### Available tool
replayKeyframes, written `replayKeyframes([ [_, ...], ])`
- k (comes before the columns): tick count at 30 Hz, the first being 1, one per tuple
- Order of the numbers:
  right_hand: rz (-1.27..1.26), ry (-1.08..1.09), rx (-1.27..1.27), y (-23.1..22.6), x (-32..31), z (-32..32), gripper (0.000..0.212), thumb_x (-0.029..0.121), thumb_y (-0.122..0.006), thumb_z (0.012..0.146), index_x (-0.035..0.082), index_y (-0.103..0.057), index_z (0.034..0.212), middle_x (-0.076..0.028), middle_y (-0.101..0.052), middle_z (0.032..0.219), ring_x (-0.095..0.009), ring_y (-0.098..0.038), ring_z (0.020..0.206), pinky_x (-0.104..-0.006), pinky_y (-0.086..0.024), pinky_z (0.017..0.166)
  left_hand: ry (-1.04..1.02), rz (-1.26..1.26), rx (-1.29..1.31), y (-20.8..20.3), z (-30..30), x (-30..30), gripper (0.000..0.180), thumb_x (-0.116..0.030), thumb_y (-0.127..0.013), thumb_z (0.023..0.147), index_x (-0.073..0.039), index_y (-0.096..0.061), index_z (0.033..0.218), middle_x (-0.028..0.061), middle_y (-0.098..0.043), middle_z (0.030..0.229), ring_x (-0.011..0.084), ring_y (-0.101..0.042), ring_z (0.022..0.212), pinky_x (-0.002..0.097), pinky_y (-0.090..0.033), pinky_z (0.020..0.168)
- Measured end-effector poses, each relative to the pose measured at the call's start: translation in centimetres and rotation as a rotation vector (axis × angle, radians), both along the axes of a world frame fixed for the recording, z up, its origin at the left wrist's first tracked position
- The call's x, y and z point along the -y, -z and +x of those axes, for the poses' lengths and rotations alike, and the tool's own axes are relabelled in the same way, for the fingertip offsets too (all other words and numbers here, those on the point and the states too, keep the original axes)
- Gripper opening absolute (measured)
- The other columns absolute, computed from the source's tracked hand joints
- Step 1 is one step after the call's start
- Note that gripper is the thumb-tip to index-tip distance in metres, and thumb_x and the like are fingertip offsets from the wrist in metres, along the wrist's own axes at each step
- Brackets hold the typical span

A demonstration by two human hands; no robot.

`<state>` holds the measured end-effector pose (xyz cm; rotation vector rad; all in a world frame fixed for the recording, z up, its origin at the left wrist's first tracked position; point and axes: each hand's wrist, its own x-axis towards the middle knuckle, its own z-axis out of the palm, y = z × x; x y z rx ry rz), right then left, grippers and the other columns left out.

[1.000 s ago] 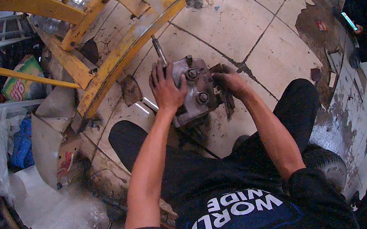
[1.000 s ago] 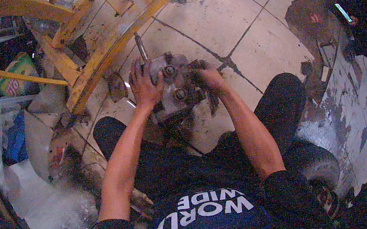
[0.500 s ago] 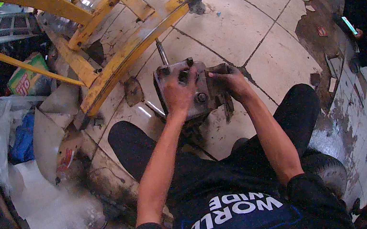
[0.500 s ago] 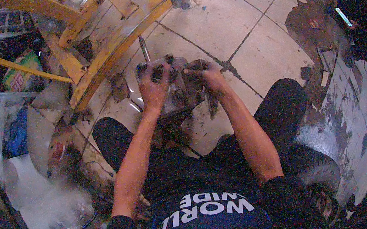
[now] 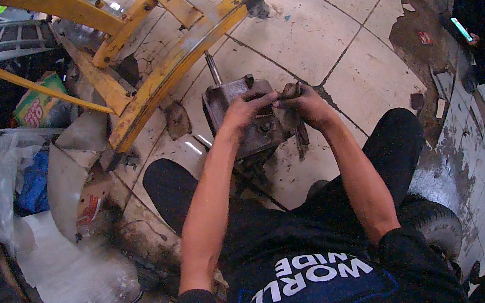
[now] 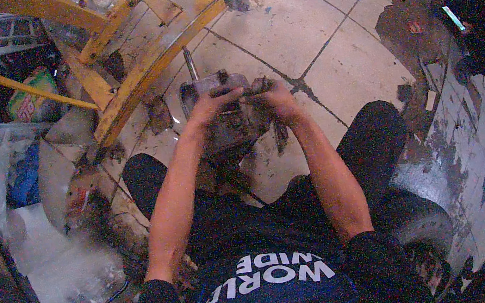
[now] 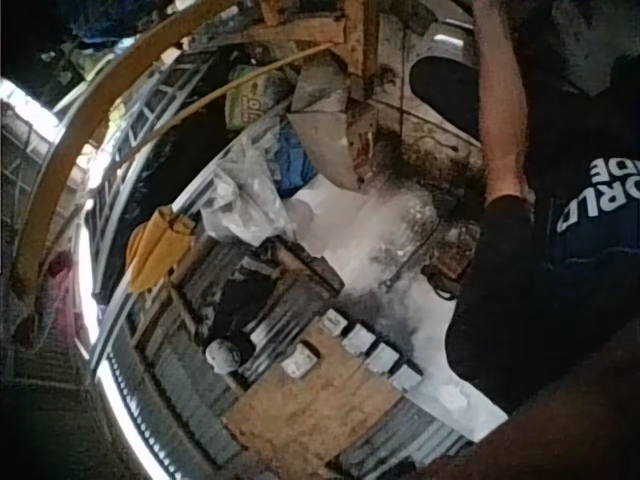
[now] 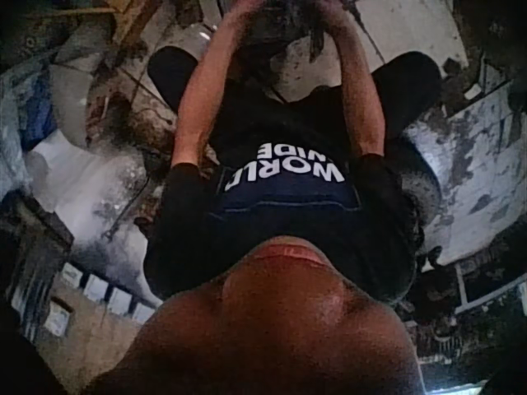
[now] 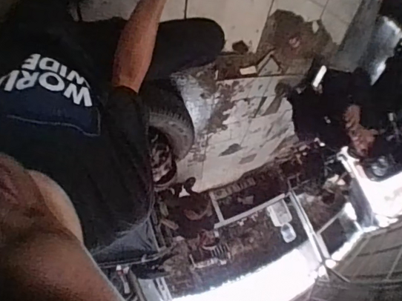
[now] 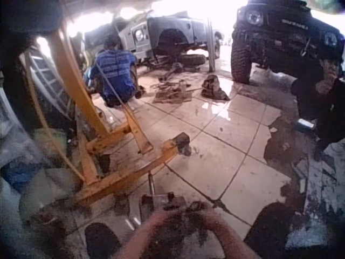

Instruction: The person sits on the floor and scrubs a metal mechanical part with a piece of sandpaper. They rotate the part to clean different sides and surfaces, then place it on the floor to continue scrubbing.

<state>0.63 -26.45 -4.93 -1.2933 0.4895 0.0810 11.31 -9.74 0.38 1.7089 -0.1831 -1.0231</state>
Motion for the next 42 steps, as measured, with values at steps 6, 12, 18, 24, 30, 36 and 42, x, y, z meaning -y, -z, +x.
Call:
replayKeyframes([
  [6, -0.005, -0.111, -0.084, -1.2, -0.4, -0.3, 0.03, 0.015, -0.077, 0.08, 0.002, -0.067, 0.105, -0.007, -0.07, 0.1, -0.017, -0.064, 0.09, -0.0332, -0.052, 0.079, 0.098, -0.069, 0.184, 1.0, 0.8, -1.1, 0.026, -0.023, -0.078, 0.08, -0.004, -0.077, 0.097, 0.0033, -0.074, 0.088, 0.0121, -0.065, 0.078, 0.0283, -0.05, 0.077],
  [12, -0.056, -0.155, -0.017, -2.6, -0.9, -0.2, 0.027, 0.007, -0.073, 0.081, 0.0, -0.066, 0.106, -0.006, -0.07, 0.101, -0.015, -0.062, 0.093, -0.0315, -0.05, 0.083, 0.122, 0.105, 0.524, 0.6, 0.2, -1.3, 0.031, -0.022, -0.078, 0.073, -0.003, -0.076, 0.096, 0.0115, -0.075, 0.089, 0.0174, -0.071, 0.081, 0.0318, -0.054, 0.076],
  [18, -0.325, -0.049, -0.016, 0.0, -1.2, 0.1, 0.038, 0.012, -0.076, 0.08, -0.001, -0.062, 0.112, -0.009, -0.067, 0.108, -0.017, -0.06, 0.098, -0.0324, -0.049, 0.086, 0.048, 0.183, 0.622, -0.1, -0.5, -0.3, 0.032, -0.022, -0.076, 0.072, -0.001, -0.074, 0.096, 0.0136, -0.075, 0.087, 0.0216, -0.072, 0.08, 0.0336, -0.055, 0.076],
  [24, -0.238, 0.006, 0.059, 0.7, -2.0, 0.6, 0.019, 0.01, -0.076, 0.081, 0.003, -0.065, 0.095, -0.002, -0.068, 0.09, -0.011, -0.059, 0.081, -0.0278, -0.049, 0.075, 0.002, 0.075, 0.48, 2.5, 0.1, -0.6, 0.027, -0.017, -0.073, 0.075, 0.0, -0.074, 0.096, 0.0105, -0.075, 0.088, 0.0191, -0.07, 0.08, 0.0325, -0.054, 0.075],
  [30, -0.3, 0.051, 0.006, 0.1, -1.6, 0.4, 0.016, 0.01, -0.076, 0.081, 0.003, -0.066, 0.092, -0.003, -0.068, 0.089, -0.011, -0.06, 0.08, -0.0278, -0.049, 0.076, -0.077, -0.052, 0.129, 0.8, -0.5, -0.6, 0.019, -0.013, -0.073, 0.079, -0.002, -0.075, 0.095, 0.006, -0.074, 0.091, 0.014, -0.066, 0.08, 0.0304, -0.052, 0.074],
  [36, -0.122, -0.034, 0.004, -3.2, -1.7, 0.1, 0.037, 0.012, -0.075, 0.08, -0.002, -0.064, 0.112, -0.01, -0.069, 0.106, -0.018, -0.064, 0.095, -0.0324, -0.05, 0.087, -0.113, -0.075, -0.012, -0.8, -0.5, -1.4, 0.026, -0.012, -0.076, 0.078, 0.0, -0.074, 0.101, 0.0059, -0.073, 0.092, 0.015, -0.066, 0.08, 0.0291, -0.052, 0.074],
  [42, -0.255, 0.048, 0.043, 0.5, -1.5, 0.5, 0.016, 0.011, -0.075, 0.082, 0.002, -0.068, 0.093, -0.004, -0.069, 0.089, -0.013, -0.062, 0.082, -0.0289, -0.049, 0.078, -0.04, 0.036, 0.174, -1.1, -0.2, -1.0, 0.026, -0.007, -0.074, 0.077, 0.001, -0.074, 0.101, 0.0079, -0.073, 0.091, 0.0163, -0.067, 0.078, 0.029, -0.053, 0.073],
])
